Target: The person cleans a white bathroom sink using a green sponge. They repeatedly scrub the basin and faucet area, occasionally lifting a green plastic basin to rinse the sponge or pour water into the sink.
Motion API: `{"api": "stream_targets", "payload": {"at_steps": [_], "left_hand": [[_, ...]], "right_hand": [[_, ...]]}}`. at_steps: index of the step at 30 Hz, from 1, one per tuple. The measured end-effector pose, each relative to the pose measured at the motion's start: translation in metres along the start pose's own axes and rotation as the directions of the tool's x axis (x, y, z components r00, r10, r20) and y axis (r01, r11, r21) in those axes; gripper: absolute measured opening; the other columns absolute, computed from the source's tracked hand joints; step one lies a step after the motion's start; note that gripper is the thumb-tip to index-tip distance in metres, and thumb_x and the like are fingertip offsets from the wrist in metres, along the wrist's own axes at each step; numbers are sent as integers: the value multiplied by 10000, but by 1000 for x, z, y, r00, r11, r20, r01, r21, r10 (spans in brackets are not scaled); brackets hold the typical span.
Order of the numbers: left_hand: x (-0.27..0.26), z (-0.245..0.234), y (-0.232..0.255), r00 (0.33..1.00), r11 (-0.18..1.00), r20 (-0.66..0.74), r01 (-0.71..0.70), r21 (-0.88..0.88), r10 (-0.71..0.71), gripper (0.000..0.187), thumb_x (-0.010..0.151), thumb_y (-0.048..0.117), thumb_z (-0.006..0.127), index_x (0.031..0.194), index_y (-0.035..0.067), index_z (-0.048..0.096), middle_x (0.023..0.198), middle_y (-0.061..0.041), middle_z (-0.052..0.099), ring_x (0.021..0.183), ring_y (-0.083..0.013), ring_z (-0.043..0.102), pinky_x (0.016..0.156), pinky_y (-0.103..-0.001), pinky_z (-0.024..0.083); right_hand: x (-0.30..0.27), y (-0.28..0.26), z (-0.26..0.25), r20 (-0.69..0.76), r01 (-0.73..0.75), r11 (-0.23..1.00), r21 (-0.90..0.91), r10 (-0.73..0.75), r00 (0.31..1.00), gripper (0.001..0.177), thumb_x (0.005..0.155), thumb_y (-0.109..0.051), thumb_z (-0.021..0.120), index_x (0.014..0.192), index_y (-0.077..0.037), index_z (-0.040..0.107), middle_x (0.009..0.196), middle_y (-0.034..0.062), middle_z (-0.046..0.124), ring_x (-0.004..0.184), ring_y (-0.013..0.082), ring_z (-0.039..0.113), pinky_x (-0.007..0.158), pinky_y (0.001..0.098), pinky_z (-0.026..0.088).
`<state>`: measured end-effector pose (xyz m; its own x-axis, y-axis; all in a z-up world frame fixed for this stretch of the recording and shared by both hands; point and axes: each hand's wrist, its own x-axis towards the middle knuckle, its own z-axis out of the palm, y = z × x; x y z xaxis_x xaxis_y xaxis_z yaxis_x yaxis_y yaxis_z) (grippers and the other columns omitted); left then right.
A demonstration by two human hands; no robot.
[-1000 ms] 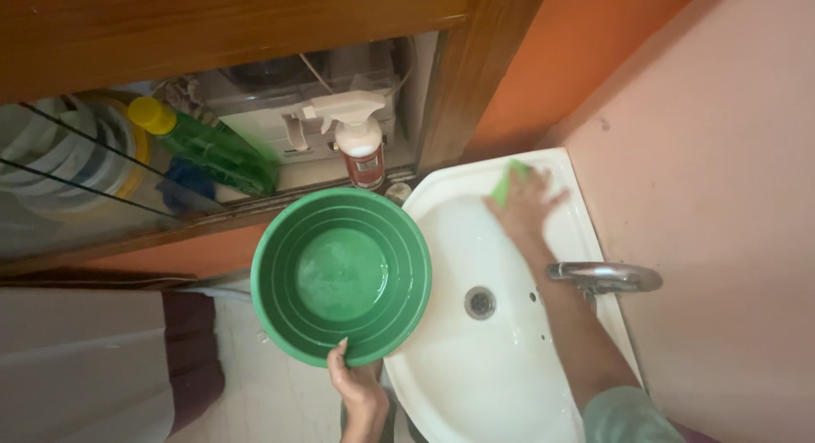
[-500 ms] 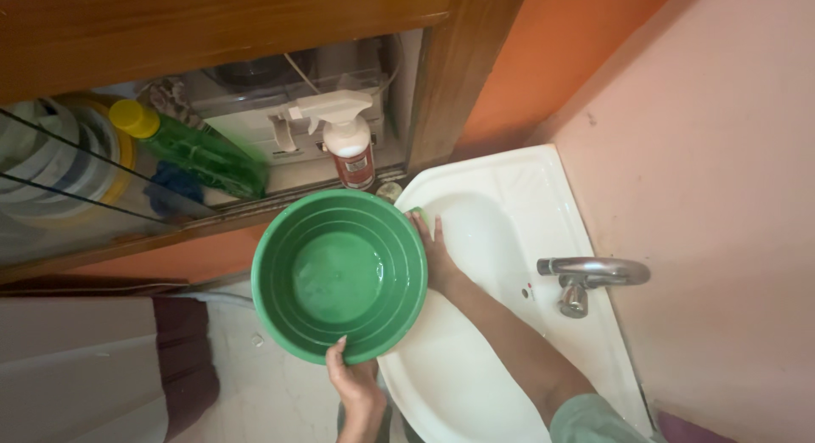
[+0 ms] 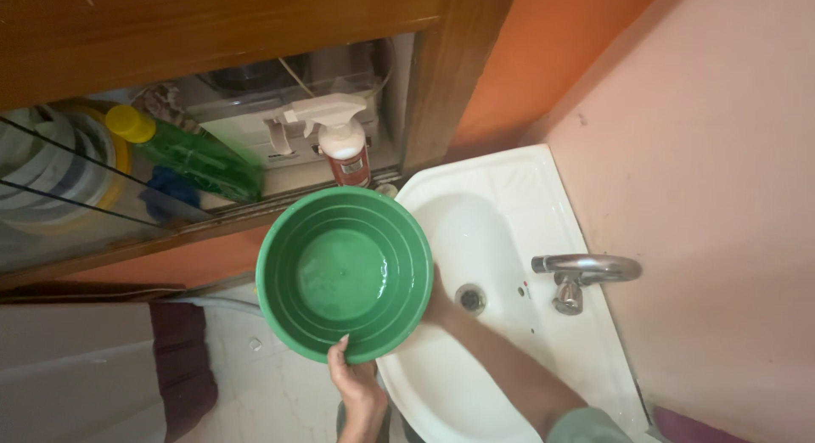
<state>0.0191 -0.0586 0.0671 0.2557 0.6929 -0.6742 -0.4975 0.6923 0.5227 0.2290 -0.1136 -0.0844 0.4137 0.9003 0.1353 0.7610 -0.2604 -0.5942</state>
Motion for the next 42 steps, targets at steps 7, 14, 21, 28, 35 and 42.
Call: {"api": "stream_targets", "payload": {"at_steps": [7, 14, 21, 28, 35, 42], "left_hand": [[14, 4, -13, 997, 996, 21, -77, -48, 78, 368, 934, 291, 593, 1185, 22, 578, 1231, -72, 615, 1222, -226, 548, 1090, -418, 381], [34, 7, -17, 999, 998, 5, -46, -50, 46, 303, 941, 277, 598, 1149, 58, 584, 1226, -45, 595, 1225, -192, 524, 1117, -384, 357], [31, 6, 1, 998, 999, 54, -38, -31, 40, 346, 948, 334, 567, 1173, 72, 578, 1252, -45, 604, 1228, -200, 530, 1076, -397, 369], [41, 25, 4, 994, 998, 101, -44, -41, 48, 379, 925, 350, 590, 1181, 73, 557, 1251, -61, 605, 1202, -231, 539, 1048, -425, 390], [27, 39, -34, 991, 1000, 130, 26, -17, -24, 504, 917, 415, 592, 1260, 47, 562, 1286, -76, 604, 1232, -230, 526, 1104, -406, 359], [14, 3, -103, 974, 987, 227, -26, 156, -10, 513, 957, 413, 578, 1285, 23, 529, 1334, -82, 520, 1289, -222, 482, 1151, -408, 335]], "right_hand": [[-100, -53, -62, 660, 337, 885, -320, -47, 749, 859, 717, -68, 675, 1516, 39, 378, 1544, 409, 228, 1492, 556, 109, 1123, 738, 156], [33, 44, -17, -108, -540, 746, -391, 545, 831, 628, 913, -303, 636, 1455, -24, 484, 1427, 287, 424, 1329, 461, 403, 1055, 650, 356], [-15, 45, 12, 301, -302, 941, -149, 335, 893, 538, 807, -334, 771, 1207, -19, 597, 1195, 247, 635, 1111, 425, 629, 944, 508, 516], [-220, -32, -43, 789, -160, 987, -8, 105, 605, 1086, 875, -372, 708, 1715, -66, 91, 1669, 382, 37, 1519, 577, 42, 1214, 615, 147], [-54, -23, 44, 267, -518, 831, -201, 556, 787, 1051, 843, -583, 681, 1601, -107, 130, 1632, 258, 57, 1511, 458, 85, 1172, 637, 159], [-15, 13, 46, -18, -499, 861, -96, 500, 866, 887, 863, -468, 660, 1534, -27, 282, 1536, 267, 268, 1416, 461, 251, 1127, 603, 224]]}}
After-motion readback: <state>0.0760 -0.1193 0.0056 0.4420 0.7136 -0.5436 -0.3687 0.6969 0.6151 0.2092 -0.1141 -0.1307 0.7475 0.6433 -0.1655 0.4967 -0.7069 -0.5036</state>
